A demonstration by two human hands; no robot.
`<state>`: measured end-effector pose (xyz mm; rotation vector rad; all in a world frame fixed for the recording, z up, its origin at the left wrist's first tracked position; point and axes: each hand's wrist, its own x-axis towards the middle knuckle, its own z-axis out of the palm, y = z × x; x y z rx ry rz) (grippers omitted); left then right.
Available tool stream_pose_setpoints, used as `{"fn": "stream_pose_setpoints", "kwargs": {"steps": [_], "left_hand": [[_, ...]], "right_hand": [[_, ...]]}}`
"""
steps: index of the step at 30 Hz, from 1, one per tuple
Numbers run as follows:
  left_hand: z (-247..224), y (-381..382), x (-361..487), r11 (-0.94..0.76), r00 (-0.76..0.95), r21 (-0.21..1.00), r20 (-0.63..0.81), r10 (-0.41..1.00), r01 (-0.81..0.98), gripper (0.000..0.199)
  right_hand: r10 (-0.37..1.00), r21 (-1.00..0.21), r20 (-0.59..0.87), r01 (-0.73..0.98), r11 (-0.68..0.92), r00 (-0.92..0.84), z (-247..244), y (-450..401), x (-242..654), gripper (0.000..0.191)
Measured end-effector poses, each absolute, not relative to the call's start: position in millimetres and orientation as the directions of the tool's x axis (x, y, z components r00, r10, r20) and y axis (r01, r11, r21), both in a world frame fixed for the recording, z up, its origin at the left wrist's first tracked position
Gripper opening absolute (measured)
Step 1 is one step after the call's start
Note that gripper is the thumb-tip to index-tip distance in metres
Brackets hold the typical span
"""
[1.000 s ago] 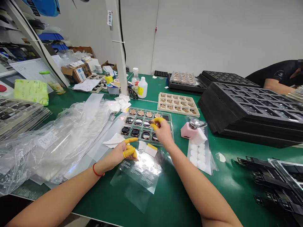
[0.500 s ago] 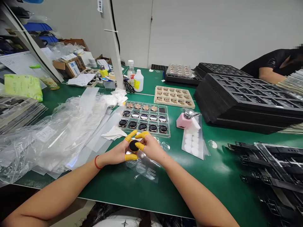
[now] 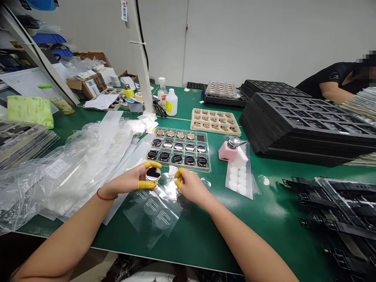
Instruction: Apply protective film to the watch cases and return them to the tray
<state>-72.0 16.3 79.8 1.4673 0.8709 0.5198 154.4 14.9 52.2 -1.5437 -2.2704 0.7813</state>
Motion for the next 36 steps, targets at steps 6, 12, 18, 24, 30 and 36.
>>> {"fn": "stream_pose_setpoints", "kwargs": {"steps": [6,12,18,24,30,36], "left_hand": [[76,11,-63,0.001,0.615,0.978,-0.132,0.777,0.209,0.05],[58,8,-41,-0.002,0.503,0.981,-0.099,0.859,0.196,0.041],[55,9,-41,-0.028,0.431,0.989,-0.036,0.902,0.143,0.047],[50,4,-34,-0.031,0.456,0.998,0.001,0.89,0.057,0.038],[50,4,-35,0.028,0.395,1.0,-0.031,0.918,0.014,0.044],[49,4,-33,-0.001,0.397,1.0,-0.009,0.918,0.026,0.042]], "right_hand": [[0.936,-0.343,0.07,0.873,0.346,-0.344,37,27,138,0.018],[0.929,-0.385,0.113,0.846,0.368,-0.353,32,50,135,0.014],[0.758,-0.51,0.514,0.567,0.647,-0.403,58,18,137,0.009],[0.663,-0.391,0.62,0.566,0.725,-0.42,46,15,125,0.019],[0.709,-0.464,0.566,0.548,0.696,-0.421,44,11,131,0.018],[0.717,-0.461,0.614,0.588,0.664,-0.328,39,16,124,0.015]]}}
